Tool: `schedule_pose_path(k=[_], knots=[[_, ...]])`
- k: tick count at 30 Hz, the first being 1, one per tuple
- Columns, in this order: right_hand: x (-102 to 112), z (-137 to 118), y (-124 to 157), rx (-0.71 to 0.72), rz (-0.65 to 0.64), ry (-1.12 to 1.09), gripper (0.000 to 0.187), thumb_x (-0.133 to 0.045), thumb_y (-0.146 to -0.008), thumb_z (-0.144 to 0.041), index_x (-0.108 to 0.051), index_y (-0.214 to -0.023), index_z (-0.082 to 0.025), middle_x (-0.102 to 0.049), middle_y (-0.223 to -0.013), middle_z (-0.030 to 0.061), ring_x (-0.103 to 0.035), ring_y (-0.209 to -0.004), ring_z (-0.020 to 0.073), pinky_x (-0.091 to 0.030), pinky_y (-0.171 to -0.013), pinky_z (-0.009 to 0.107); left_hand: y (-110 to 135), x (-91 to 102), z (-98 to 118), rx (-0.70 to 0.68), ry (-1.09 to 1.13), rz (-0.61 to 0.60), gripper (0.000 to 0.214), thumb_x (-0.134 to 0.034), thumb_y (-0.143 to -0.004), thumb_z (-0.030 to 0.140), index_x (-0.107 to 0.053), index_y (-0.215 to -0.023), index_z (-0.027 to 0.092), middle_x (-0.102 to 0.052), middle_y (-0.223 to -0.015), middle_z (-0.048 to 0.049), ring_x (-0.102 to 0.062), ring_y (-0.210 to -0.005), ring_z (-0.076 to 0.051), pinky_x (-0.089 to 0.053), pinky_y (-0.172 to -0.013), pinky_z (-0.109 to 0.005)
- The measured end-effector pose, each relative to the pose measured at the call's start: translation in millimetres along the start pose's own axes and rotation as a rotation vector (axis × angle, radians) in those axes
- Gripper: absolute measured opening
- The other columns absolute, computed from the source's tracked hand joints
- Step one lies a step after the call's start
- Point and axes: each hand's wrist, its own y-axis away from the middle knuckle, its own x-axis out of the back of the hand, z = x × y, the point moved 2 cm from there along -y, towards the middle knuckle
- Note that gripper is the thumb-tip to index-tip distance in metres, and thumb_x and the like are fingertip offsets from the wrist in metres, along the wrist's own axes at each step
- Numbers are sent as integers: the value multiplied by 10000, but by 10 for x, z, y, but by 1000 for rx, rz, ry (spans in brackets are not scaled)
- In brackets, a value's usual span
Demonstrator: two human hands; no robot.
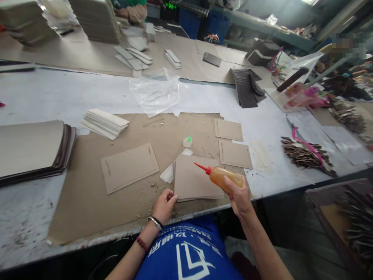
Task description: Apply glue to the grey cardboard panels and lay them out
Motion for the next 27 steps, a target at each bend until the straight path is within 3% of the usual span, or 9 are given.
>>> schedule_pose_path(k=[3,6,12,18,27], knots=[[81,12,37,12,9,34,516,-758,-573,-370,-437,-950,-226,-608,-888,8,-604,-821,200,-501,-730,359,-27,-10,-34,113,115,-66,244,-614,-560,396,-464,-592,205,-471,-462,61,-480,-448,-125,-350,-454,-240],[50,52,90,72,-9,239,542,-750,-565,-403,-437,-970,-226,-598,-843,-2,-595,-773,187,-497,-700,332,-40,-16,-59,155,153,-92,264,-615,-556,398,-454,-609,196,-490,-460,62,-495,-430,-114,-355,-432,-223],[-121,15,213,133,-234,580,525,-689,-610,-463,-425,-999,-229,-566,-853,12,-583,-760,203,-493,-682,327,-33,6,-52,197,211,-117,188,-611,-585,287,-470,-644,176,-545,-494,43,-538,-448,-109,-388,-444,-212],[-112,25,222,132,-417,765,506,-654,-650,-456,-402,-1028,-231,-564,-880,26,-591,-786,222,-493,-719,362,-23,12,-68,220,263,-126,115,-578,-599,191,-487,-666,171,-572,-493,37,-558,-467,-114,-411,-469,-216],[-254,23,85,277,-304,791,519,-648,-623,-512,-429,-988,-214,-565,-853,39,-580,-745,215,-494,-679,353,-24,15,-75,234,279,-116,103,-564,-592,178,-494,-666,164,-570,-507,38,-559,-464,-117,-412,-459,-221]])
